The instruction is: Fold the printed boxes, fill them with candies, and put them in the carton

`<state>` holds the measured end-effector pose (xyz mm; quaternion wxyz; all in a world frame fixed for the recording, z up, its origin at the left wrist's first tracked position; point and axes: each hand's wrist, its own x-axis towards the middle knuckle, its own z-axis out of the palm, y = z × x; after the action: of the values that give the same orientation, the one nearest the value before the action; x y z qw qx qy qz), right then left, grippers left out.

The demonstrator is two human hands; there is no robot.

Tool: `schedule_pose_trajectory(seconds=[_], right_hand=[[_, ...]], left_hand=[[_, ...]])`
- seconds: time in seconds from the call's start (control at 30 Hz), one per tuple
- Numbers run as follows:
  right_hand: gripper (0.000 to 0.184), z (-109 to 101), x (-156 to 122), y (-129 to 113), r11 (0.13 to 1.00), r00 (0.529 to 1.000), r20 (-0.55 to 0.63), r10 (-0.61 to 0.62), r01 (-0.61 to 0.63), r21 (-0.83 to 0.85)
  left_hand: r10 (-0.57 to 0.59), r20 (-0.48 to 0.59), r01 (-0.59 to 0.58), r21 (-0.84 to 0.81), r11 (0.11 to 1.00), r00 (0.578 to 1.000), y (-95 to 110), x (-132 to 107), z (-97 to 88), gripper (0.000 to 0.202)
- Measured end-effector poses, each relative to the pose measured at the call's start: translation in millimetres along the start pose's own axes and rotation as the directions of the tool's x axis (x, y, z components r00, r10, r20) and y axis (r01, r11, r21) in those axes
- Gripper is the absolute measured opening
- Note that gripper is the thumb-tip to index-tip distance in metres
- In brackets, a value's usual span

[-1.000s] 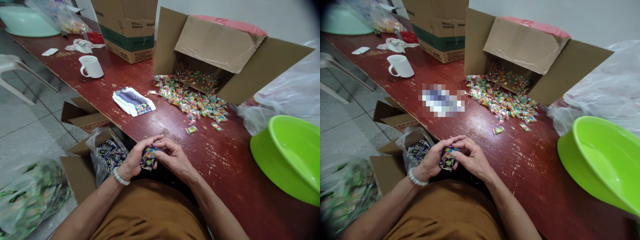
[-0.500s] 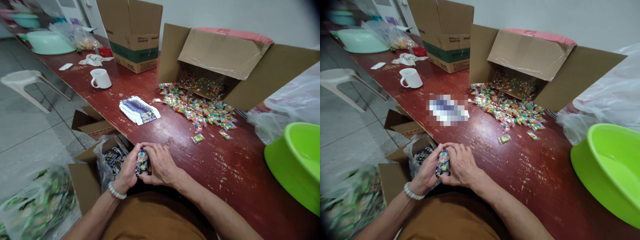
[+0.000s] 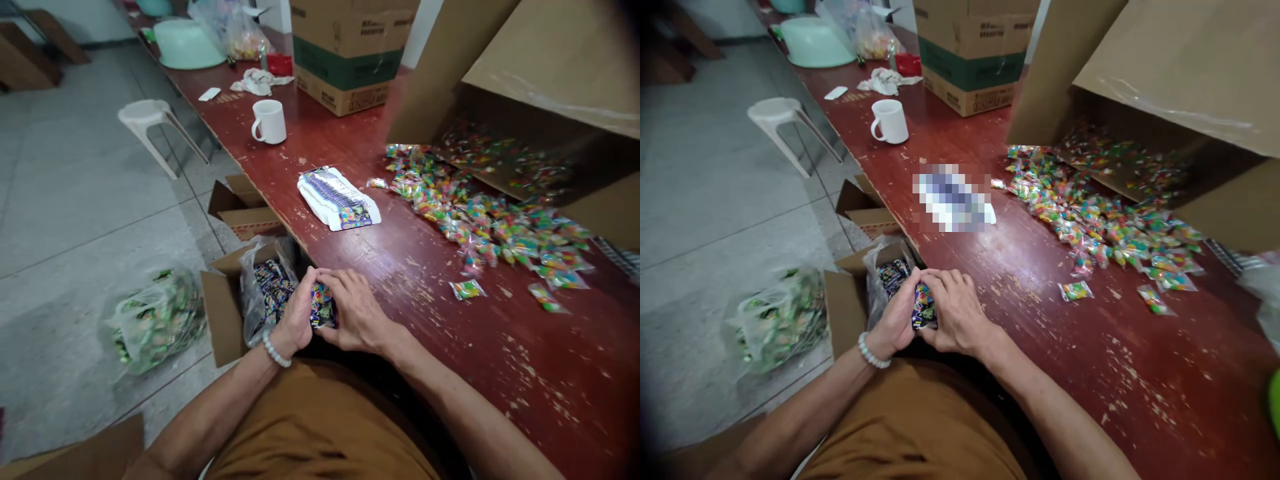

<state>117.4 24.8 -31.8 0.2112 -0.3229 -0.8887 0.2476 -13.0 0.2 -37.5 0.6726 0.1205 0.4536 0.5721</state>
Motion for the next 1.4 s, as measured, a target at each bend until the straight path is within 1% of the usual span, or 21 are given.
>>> schedule_pose_trajectory(seconds=[0.07, 0.1, 0.17, 0.2, 0.23, 0.27, 0.33, 0.4, 0.47, 0.53, 0.6, 0.67, 0.77, 0.87, 1.0, 1.07, 1.1, 1.13, 1.2, 1.33, 1.4], right_hand=[[0.095, -8.9, 2.8, 10.8, 0.999, 0.999, 0.008, -0.032, 0.031, 0.043], [0.097, -16.0, 6.7, 20.0, 0.997, 0.999, -0.014, -0.031, 0.032, 0.064], [0.093, -32.5, 19.2, 46.4, 0.998, 0.987, -0.151, 0.056, -0.05, 0.038], [0.086, -40.4, 27.3, 62.2, 0.989, 0.962, -0.233, 0.144, -0.147, 0.006], [0.081, -47.1, 36.1, 78.3, 0.966, 0.919, -0.311, 0.24, -0.259, -0.02], [0.078, -51.9, 45.2, 93.6, 0.928, 0.862, -0.389, 0.326, -0.37, -0.042], [0.076, -55.2, 62.7, 117.3, 0.834, 0.758, -0.458, 0.465, -0.548, -0.061], [0.076, -51.4, 76.9, 129.0, 0.739, 0.673, -0.485, 0.559, -0.669, -0.077], [0.073, -44.7, 86.2, 130.7, 0.673, 0.614, -0.505, 0.607, -0.735, -0.085], [0.07, -38.7, 90.7, 127.8, 0.634, 0.554, -0.543, 0.631, -0.772, -0.051], [0.069, -34.9, 91.8, 124.7, 0.621, 0.487, -0.591, 0.643, -0.783, 0.032], [0.065, -33.1, 91.5, 123.2, 0.635, 0.438, -0.625, 0.646, -0.763, 0.121], [0.054, -34.0, 91.4, 123.5, 0.667, 0.393, -0.615, 0.683, -0.678, 0.308], [0.037, -40.4, 88.9, 123.8, 0.683, 0.402, -0.567, 0.719, -0.558, 0.471], [0.027, -56.2, 71.4, 119.6, 0.693, 0.505, -0.485, 0.714, -0.412, 0.592], [0.029, -64.0, 56.8, 114.8, 0.684, 0.553, -0.447, 0.703, -0.351, 0.64], [0.03, -67.0, 48.7, 111.8, 0.677, 0.575, -0.429, 0.696, -0.328, 0.658], [0.031, -69.1, 40.6, 108.6, 0.67, 0.596, -0.411, 0.689, -0.309, 0.675], [0.032, -70.8, 25.3, 102.0, 0.658, 0.635, -0.379, 0.673, -0.281, 0.699], [0.031, -67.4, 3.2, 91.0, 0.606, 0.699, -0.302, 0.648, -0.234, 0.76], [0.03, -66.0, -2.7, 87.2, 0.589, 0.717, -0.276, 0.64, -0.227, 0.776]], left_hand=[[0.017, 0.015, -0.019, 0.111, 0.994, 1.0, 2.6, 0.3, -11.8, 0.041], [0.061, 0.008, -0.061, 0.229, 0.972, 0.998, 6.4, 2.7, -20.8, 0.044], [0.226, -0.012, -0.186, 0.527, 0.829, 0.974, 18.4, 12.6, -43.8, 0.046], [0.365, -0.007, -0.256, 0.7, 0.667, 0.931, 25.9, 19.3, -56.3, 0.044], [0.435, -0.018, -0.27, 0.761, 0.589, 0.9, 34.0, 26.4, -67.9, 0.039], [0.472, -0.023, -0.268, 0.798, 0.54, 0.881, 42.3, 33.1, -77.6, 0.035], [0.529, -0.006, -0.28, 0.843, 0.459, 0.849, 57.8, 44.1, -87.5, 0.037], [0.575, 0.053, -0.325, 0.865, 0.382, 0.816, 69.8, 52.5, -82.2, 0.042], [0.613, 0.177, -0.409, 0.875, 0.26, 0.77, 77.2, 61.7, -64.4, 0.045], [0.607, 0.375, -0.504, 0.862, 0.049, 0.701, 79.8, 74.4, -41.3, 0.048], [0.547, 0.536, -0.541, 0.824, -0.171, 0.643, 78.3, 89.1, -20.1, 0.052], [0.493, 0.578, -0.509, 0.813, -0.281, 0.65, 73.8, 102.1, -5.2, 0.055], [0.469, 0.554, -0.451, 0.832, -0.322, 0.688, 66.3, 112.8, 2.6, 0.056], [0.491, 0.555, -0.445, 0.832, -0.332, 0.671, 64.1, 113.6, -1.9, 0.057], [0.576, 0.581, -0.499, 0.807, -0.316, 0.575, 73.1, 103.9, -5.7, 0.058], [0.602, 0.598, -0.538, 0.785, -0.306, 0.53, 79.8, 94.3, 0.1, 0.055], [0.604, 0.601, -0.552, 0.779, -0.297, 0.523, 82.7, 88.4, 5.2, 0.052], [0.597, 0.602, -0.564, 0.777, -0.282, 0.531, 84.9, 82.1, 11.3, 0.05], [0.548, 0.6, -0.586, 0.778, -0.228, 0.583, 87.0, 70.2, 24.5, 0.046], [0.257, 0.576, -0.584, 0.81, -0.052, 0.776, 80.7, 61.7, 44.3, 0.048], [0.138, 0.554, -0.558, 0.83, -0.009, 0.821, 74.2, 66.1, 48.7, 0.045]])
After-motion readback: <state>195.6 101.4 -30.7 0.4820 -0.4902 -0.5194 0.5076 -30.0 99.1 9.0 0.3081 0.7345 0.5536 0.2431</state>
